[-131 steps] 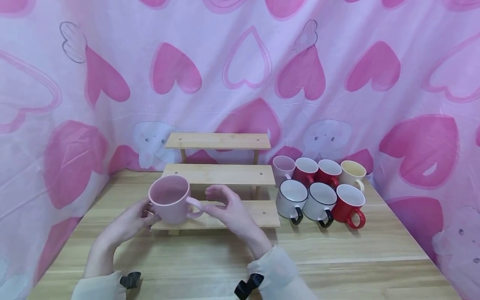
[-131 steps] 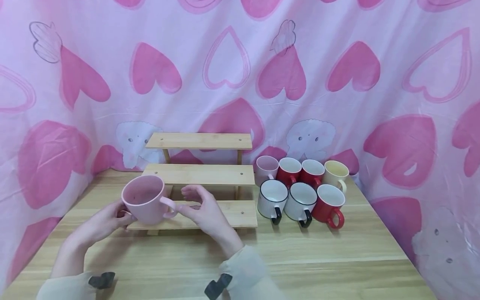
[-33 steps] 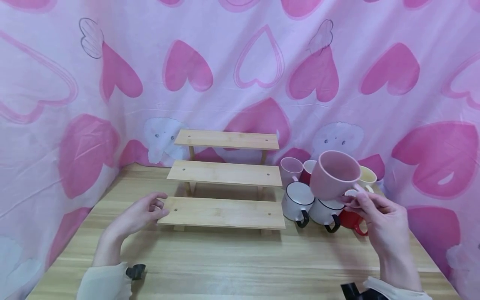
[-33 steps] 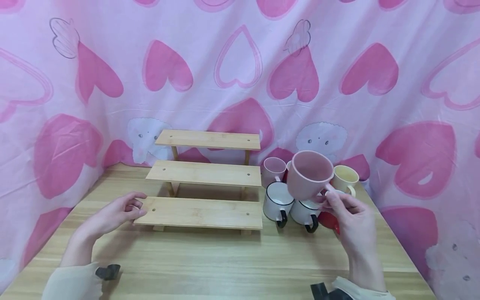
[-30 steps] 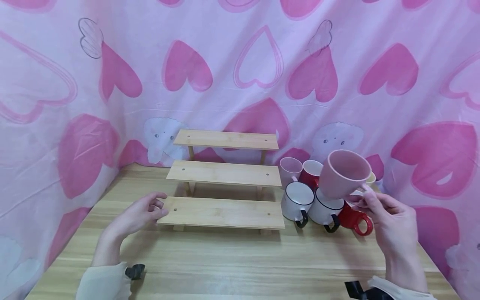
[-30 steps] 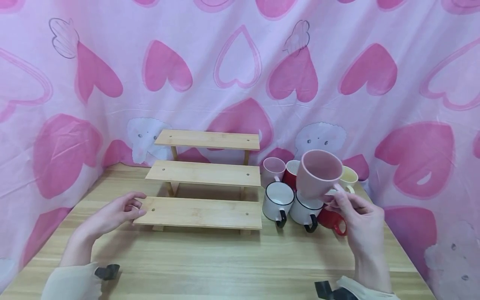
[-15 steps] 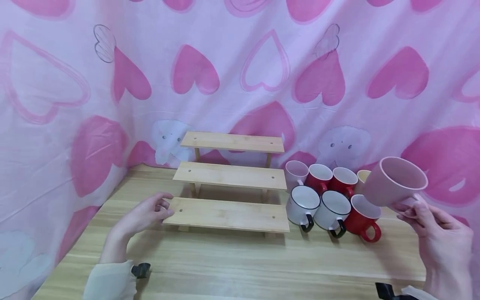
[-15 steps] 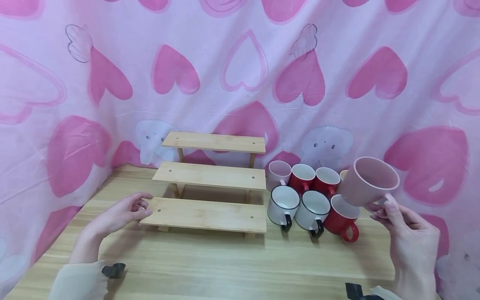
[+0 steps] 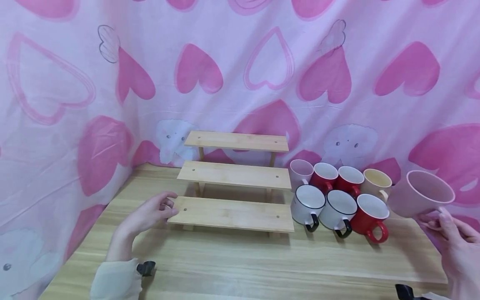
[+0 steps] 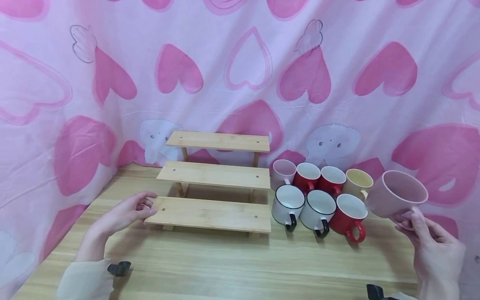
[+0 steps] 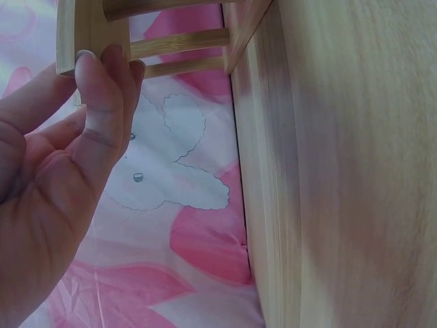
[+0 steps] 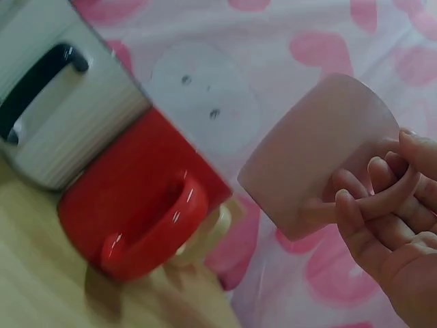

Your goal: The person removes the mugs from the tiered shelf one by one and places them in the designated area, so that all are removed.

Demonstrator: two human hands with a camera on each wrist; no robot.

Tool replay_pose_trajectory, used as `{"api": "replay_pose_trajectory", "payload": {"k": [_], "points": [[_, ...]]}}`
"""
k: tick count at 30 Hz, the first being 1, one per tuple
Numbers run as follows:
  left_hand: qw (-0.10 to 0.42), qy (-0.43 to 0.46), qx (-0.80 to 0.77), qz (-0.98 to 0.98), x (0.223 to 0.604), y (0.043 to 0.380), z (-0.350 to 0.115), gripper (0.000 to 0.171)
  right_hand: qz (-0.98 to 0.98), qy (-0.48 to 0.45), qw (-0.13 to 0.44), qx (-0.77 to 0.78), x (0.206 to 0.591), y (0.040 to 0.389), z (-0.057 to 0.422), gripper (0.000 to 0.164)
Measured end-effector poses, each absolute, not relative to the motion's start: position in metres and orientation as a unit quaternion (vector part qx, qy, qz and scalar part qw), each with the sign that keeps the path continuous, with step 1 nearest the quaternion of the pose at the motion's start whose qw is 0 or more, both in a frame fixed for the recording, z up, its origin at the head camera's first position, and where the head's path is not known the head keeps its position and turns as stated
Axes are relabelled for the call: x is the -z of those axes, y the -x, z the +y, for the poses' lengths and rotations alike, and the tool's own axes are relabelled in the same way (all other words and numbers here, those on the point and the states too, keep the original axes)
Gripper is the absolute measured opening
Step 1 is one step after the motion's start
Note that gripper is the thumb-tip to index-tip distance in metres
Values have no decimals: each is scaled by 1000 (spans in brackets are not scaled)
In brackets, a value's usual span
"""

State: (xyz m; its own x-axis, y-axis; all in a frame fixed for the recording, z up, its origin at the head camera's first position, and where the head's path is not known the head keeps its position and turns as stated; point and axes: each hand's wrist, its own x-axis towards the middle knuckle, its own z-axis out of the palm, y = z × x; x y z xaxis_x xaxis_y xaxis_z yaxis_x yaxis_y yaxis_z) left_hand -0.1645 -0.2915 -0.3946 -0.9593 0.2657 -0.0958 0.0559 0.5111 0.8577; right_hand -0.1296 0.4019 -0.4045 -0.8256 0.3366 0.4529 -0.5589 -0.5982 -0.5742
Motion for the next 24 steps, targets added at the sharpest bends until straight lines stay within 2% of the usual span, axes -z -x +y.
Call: {"api": "replay_pose_trajectory", "payload": {"k": [7,11,24], "points": [[105,-91,-472,871,394,165,-290,54,-363,-158,258,-881,425,128,416,26],[105,-90,-467,873,395,164,-291,55,-368,-165,234,-885,435,128,422,28],[103,-91,-464,875,393,164,-289,53,-417,-77,212,-881,463,124,431,26]]}}
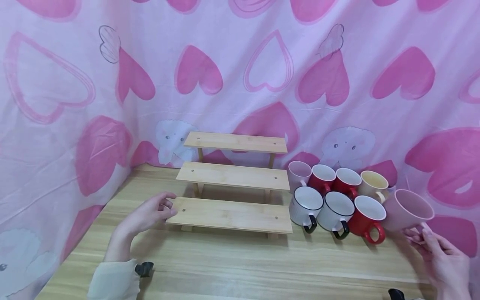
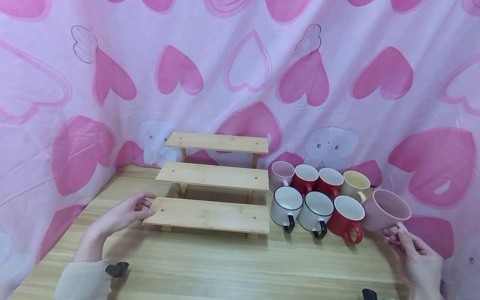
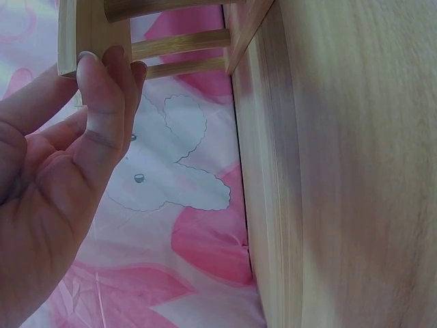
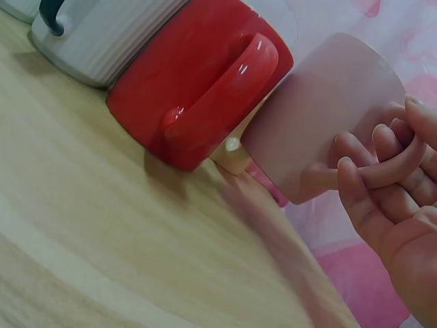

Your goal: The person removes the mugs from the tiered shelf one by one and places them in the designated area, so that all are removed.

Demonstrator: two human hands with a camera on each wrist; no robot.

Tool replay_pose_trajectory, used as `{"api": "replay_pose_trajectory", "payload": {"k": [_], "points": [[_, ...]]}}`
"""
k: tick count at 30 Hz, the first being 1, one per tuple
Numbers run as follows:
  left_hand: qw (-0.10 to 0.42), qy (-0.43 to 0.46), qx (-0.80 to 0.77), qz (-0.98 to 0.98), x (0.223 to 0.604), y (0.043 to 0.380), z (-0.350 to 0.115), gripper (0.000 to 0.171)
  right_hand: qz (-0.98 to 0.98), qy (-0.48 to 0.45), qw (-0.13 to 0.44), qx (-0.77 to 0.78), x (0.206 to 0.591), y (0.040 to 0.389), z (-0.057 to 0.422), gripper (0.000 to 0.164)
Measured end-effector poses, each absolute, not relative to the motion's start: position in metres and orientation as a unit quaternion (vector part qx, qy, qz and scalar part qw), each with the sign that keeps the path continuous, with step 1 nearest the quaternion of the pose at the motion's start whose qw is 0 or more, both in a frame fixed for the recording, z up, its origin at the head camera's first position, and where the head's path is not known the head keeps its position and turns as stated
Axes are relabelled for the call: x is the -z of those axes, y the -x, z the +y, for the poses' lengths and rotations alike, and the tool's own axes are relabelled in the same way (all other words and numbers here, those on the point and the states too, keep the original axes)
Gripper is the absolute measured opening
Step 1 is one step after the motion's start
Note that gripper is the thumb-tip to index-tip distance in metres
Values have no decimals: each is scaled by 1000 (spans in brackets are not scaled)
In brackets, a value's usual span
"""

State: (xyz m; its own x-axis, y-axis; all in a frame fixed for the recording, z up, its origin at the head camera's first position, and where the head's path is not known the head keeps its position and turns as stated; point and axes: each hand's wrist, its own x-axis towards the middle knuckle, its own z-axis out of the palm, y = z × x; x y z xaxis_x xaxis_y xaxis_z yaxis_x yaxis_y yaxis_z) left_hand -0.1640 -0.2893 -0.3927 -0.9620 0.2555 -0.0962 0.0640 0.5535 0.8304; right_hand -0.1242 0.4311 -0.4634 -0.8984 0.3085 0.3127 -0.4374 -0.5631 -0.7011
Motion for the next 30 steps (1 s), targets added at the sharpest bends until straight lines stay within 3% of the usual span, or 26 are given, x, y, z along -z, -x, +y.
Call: {"api": "replay_pose_trajectory", "payload": {"k": [7,14,21,30], "points": [[106,-90,-477,868,393,164,-291,52,-480,-28,199,-854,473,119,434,24],[111,-87,-489,861,394,164,-291,53,-516,146,190,-823,480,120,439,16],[113,-87,-488,861,393,164,-290,53,-405,54,175,-896,490,121,440,22],[110,-90,-491,860,393,166,-291,53,-417,44,175,-891,487,121,437,24]]}}
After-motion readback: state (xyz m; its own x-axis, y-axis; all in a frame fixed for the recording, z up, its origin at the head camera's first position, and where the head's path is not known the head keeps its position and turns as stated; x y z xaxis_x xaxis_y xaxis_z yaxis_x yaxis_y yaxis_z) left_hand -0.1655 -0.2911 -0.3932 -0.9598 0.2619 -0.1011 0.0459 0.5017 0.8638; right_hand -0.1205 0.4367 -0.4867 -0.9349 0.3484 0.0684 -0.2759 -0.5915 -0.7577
